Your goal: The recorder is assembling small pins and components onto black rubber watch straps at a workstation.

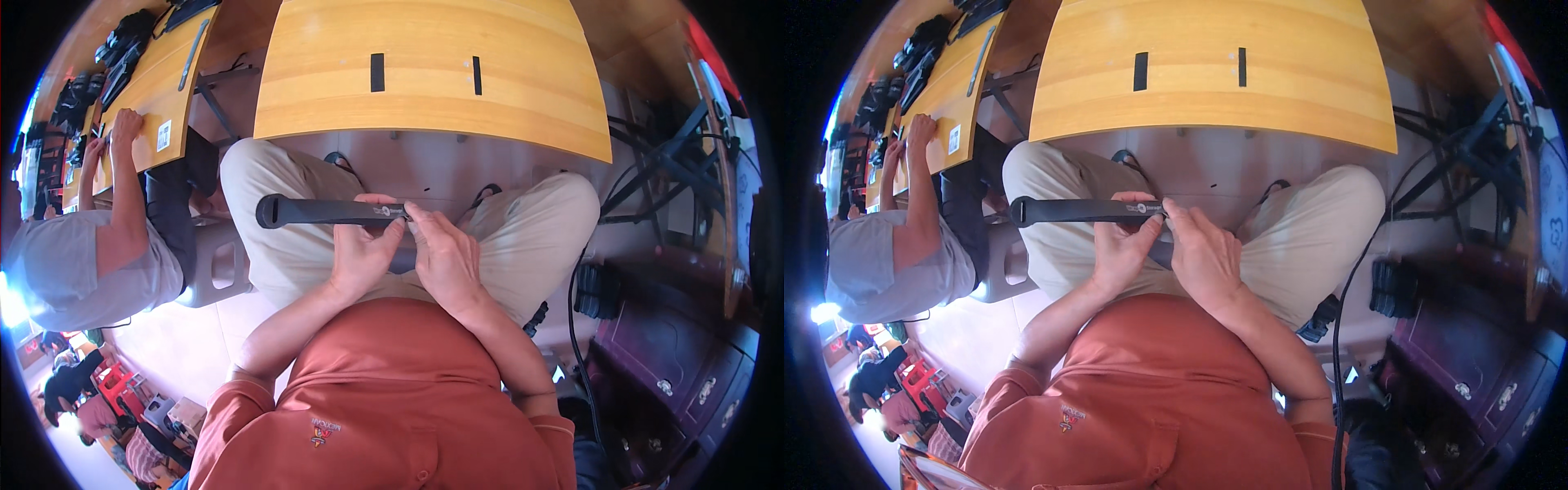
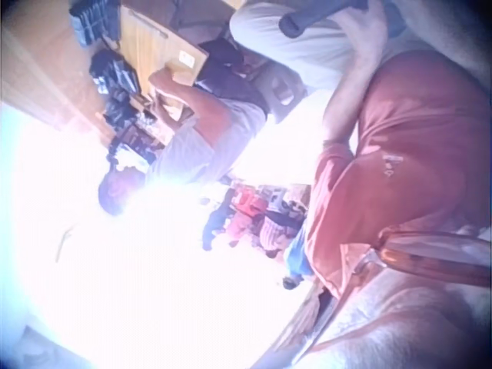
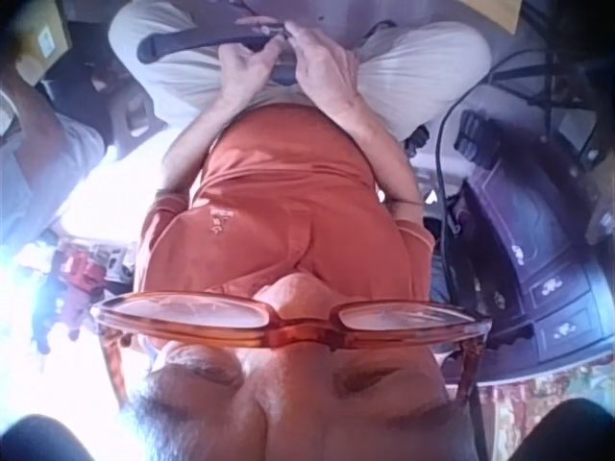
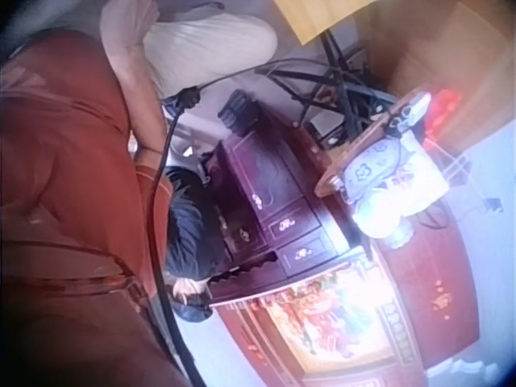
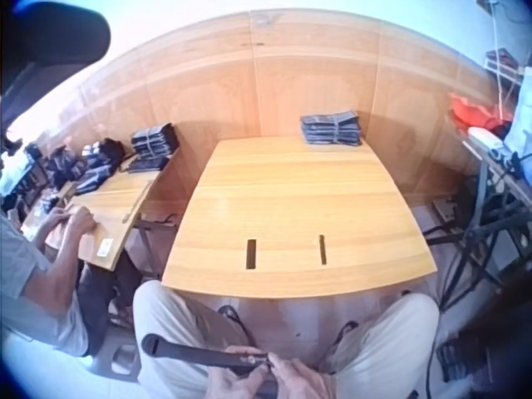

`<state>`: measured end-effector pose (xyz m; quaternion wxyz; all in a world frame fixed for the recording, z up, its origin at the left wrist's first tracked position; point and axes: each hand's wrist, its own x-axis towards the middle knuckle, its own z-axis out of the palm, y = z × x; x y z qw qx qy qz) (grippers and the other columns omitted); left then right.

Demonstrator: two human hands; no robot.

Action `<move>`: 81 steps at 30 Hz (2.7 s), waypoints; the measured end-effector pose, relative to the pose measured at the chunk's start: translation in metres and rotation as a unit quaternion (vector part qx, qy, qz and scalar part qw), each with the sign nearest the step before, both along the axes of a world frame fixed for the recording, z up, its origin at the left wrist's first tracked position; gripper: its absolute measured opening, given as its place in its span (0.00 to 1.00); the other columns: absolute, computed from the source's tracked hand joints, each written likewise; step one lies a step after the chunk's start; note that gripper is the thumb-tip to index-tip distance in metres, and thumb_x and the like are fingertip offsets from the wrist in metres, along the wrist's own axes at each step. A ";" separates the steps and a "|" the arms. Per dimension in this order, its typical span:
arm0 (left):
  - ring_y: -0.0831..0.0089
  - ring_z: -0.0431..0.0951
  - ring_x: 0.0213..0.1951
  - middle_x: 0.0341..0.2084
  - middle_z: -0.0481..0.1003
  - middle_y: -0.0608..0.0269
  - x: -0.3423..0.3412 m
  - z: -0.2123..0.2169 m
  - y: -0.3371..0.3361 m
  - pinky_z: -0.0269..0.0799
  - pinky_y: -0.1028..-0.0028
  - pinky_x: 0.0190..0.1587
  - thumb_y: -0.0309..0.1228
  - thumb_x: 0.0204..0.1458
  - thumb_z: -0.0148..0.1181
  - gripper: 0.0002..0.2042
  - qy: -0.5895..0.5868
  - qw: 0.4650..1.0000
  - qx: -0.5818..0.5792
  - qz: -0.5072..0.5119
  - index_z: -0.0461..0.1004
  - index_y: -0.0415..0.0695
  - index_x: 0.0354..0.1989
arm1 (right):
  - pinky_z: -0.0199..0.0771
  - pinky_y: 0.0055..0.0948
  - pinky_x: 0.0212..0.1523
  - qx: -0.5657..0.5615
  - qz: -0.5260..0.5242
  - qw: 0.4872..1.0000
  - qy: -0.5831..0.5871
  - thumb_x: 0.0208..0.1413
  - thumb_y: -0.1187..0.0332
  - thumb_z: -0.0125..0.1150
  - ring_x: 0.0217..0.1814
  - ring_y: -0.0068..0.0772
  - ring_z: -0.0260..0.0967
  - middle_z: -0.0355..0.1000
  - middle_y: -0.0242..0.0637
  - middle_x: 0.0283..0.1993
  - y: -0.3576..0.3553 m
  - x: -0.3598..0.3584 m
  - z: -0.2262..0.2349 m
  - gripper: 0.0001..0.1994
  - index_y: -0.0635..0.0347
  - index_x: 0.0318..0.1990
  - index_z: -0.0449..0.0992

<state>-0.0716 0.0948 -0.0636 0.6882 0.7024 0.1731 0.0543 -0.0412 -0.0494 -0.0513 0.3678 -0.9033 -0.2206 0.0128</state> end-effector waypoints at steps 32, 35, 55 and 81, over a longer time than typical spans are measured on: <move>0.81 0.76 0.36 0.36 0.75 0.65 -0.015 -0.024 0.003 0.77 0.78 0.38 0.20 0.57 0.61 0.12 0.003 0.983 -0.183 0.018 0.69 0.37 0.49 | 0.76 0.39 0.35 0.073 -0.005 0.996 0.048 0.62 0.72 0.58 0.38 0.45 0.78 0.77 0.40 0.37 0.004 -0.003 -0.016 0.10 0.60 0.49 0.80; 0.81 0.77 0.36 0.36 0.76 0.65 -0.017 -0.029 0.004 0.77 0.78 0.39 0.20 0.57 0.61 0.12 0.005 0.983 -0.180 0.023 0.70 0.36 0.48 | 0.76 0.36 0.38 0.100 -0.006 0.992 0.082 0.63 0.73 0.58 0.39 0.46 0.78 0.78 0.43 0.39 0.003 -0.003 -0.018 0.11 0.61 0.50 0.80; 0.80 0.75 0.33 0.31 0.76 0.66 -0.019 -0.025 -0.004 0.73 0.78 0.37 0.19 0.55 0.59 0.08 0.018 0.985 -0.153 0.075 0.73 0.36 0.43 | 0.75 0.43 0.32 -0.032 -0.004 0.999 -0.001 0.53 0.74 0.59 0.32 0.44 0.75 0.71 0.37 0.33 0.008 -0.015 -0.016 0.17 0.54 0.51 0.80; 0.81 0.74 0.29 0.30 0.75 0.65 -0.030 -0.011 -0.005 0.73 0.77 0.29 0.22 0.57 0.58 0.09 0.027 0.991 -0.133 0.007 0.70 0.37 0.45 | 0.61 0.31 0.24 -0.084 0.062 0.931 -0.351 0.49 0.73 0.64 0.25 0.29 0.62 0.68 0.30 0.31 -0.020 -0.010 -0.031 0.18 0.50 0.50 0.81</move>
